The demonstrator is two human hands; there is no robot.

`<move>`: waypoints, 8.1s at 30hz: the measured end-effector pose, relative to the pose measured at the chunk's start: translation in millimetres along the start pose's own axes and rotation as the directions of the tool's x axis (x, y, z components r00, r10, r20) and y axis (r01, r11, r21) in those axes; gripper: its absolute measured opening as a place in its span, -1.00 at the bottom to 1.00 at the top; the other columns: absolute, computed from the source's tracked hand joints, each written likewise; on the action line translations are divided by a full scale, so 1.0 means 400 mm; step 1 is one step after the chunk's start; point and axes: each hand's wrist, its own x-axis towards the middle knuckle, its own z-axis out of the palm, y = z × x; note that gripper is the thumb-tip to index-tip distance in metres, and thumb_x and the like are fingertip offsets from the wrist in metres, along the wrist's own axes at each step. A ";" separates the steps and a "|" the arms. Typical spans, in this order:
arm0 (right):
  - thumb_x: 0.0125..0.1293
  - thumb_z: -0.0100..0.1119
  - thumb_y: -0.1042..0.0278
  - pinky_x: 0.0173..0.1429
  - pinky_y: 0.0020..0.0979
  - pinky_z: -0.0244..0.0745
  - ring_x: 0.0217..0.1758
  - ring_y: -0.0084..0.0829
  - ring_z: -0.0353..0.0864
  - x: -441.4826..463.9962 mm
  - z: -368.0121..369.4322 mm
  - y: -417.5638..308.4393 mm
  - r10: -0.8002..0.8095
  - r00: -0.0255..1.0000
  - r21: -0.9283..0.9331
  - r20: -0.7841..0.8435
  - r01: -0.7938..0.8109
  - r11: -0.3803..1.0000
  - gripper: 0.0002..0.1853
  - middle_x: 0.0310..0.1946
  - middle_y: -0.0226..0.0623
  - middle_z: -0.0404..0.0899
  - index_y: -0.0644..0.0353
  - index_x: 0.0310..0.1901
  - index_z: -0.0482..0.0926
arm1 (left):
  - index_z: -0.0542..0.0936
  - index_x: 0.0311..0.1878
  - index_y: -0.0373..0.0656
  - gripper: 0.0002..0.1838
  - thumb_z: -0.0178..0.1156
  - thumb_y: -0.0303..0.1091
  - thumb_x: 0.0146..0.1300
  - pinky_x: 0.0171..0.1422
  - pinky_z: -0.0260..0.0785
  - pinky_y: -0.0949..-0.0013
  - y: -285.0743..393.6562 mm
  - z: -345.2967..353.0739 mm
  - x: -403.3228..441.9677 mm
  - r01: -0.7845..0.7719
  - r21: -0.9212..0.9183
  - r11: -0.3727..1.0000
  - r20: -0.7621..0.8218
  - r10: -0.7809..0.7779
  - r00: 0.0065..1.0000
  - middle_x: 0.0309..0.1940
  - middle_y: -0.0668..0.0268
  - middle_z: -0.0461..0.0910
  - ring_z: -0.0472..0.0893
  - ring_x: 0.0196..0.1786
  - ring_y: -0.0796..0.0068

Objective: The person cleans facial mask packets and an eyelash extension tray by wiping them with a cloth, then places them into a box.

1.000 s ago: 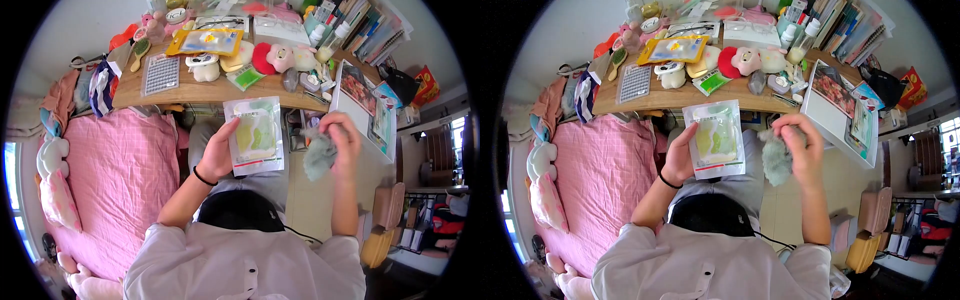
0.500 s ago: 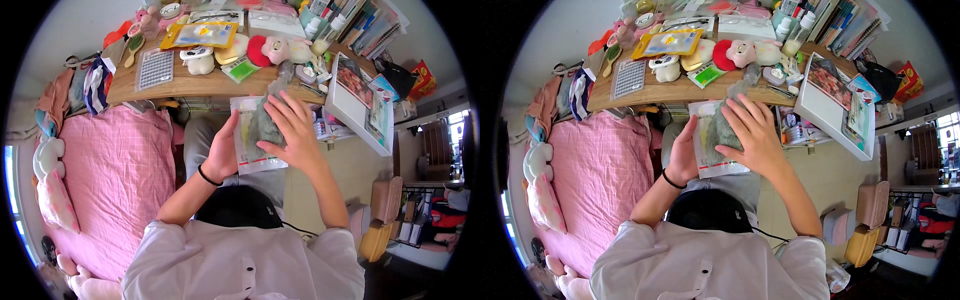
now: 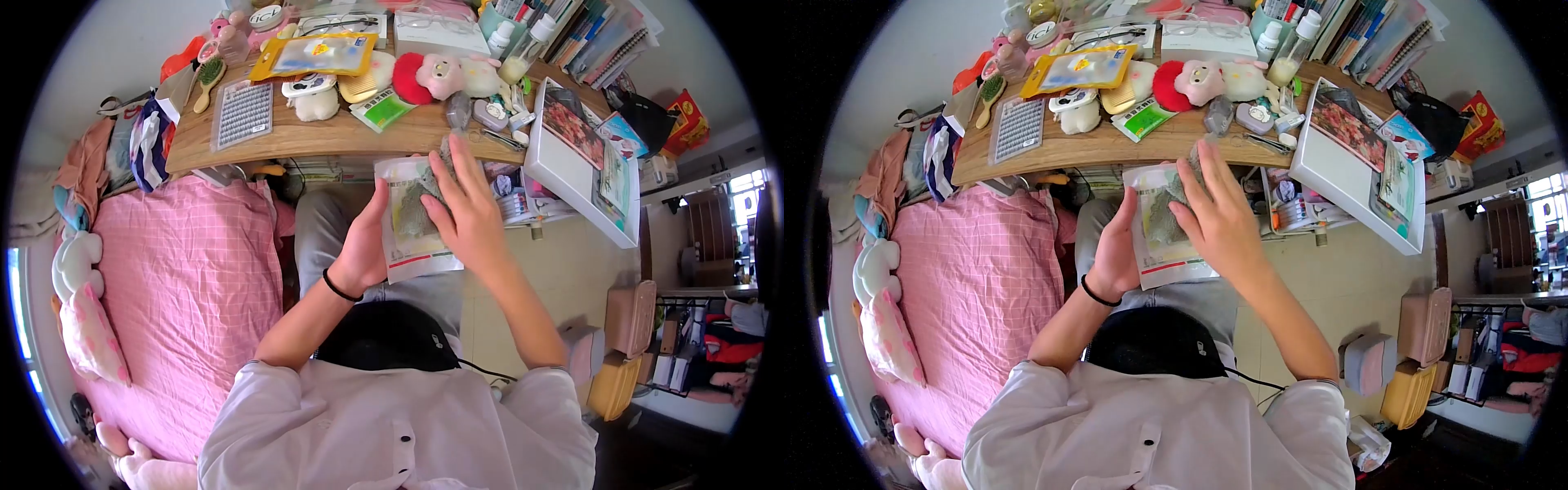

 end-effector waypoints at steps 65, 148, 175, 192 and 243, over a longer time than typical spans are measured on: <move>0.27 0.32 0.39 0.59 0.00 0.19 0.54 -0.10 0.33 -0.060 0.029 -0.130 -0.172 0.936 0.251 0.307 0.095 0.963 -0.35 0.45 -0.05 0.37 0.32 0.40 0.40 | 0.03 0.65 -0.01 -0.22 -0.31 0.26 0.55 0.53 0.13 -0.38 0.026 -0.050 0.041 -0.210 -0.097 0.973 0.093 0.219 0.971 0.61 0.07 0.10 0.19 0.56 -0.23; 0.28 0.21 0.61 0.58 0.09 0.16 0.53 -0.01 0.33 -0.013 0.022 -0.100 0.050 0.999 0.113 0.020 -0.052 0.992 -0.41 0.45 0.01 0.36 0.34 0.38 0.42 | 0.09 0.64 0.07 -0.20 -0.44 0.36 0.54 0.63 0.06 0.04 -0.006 0.018 0.020 -0.183 -0.156 0.971 0.087 0.198 0.976 0.56 0.19 0.24 0.24 0.58 0.18; 0.23 0.26 0.56 0.55 0.05 0.21 0.50 -0.05 0.39 0.019 0.000 -0.065 0.052 0.999 -0.034 0.014 -0.052 0.998 -0.48 0.38 -0.01 0.45 0.36 0.26 0.52 | 0.16 0.61 -0.08 -0.31 -0.29 0.09 0.57 0.61 0.12 0.08 -0.015 0.011 0.032 -0.151 -0.183 0.971 0.095 0.171 0.981 0.54 0.15 0.28 0.31 0.54 0.11; 0.50 0.06 0.51 0.06 -0.45 0.47 -0.09 -0.39 0.65 -0.022 -0.061 -0.058 0.401 0.915 0.642 0.053 -0.339 0.688 -0.73 -0.09 -0.15 0.68 0.34 0.13 0.62 | 0.49 0.08 -0.02 -0.67 -0.03 0.02 0.60 0.15 0.49 0.24 -0.006 -0.103 -0.003 -0.196 -0.139 0.971 -0.036 0.193 0.980 -0.06 0.34 0.56 0.59 -0.07 0.46; 0.22 0.27 0.50 0.49 0.00 0.37 0.37 -0.08 0.54 0.015 0.047 -0.059 0.037 0.991 0.155 -0.126 -0.017 0.988 -0.59 0.20 -0.08 0.60 0.34 0.13 0.62 | 0.30 0.54 -0.03 -0.37 -0.24 0.09 0.58 0.61 0.11 0.13 -0.060 -0.076 0.014 -0.058 -0.318 0.946 0.204 0.128 0.971 0.50 0.31 0.35 0.34 0.52 0.28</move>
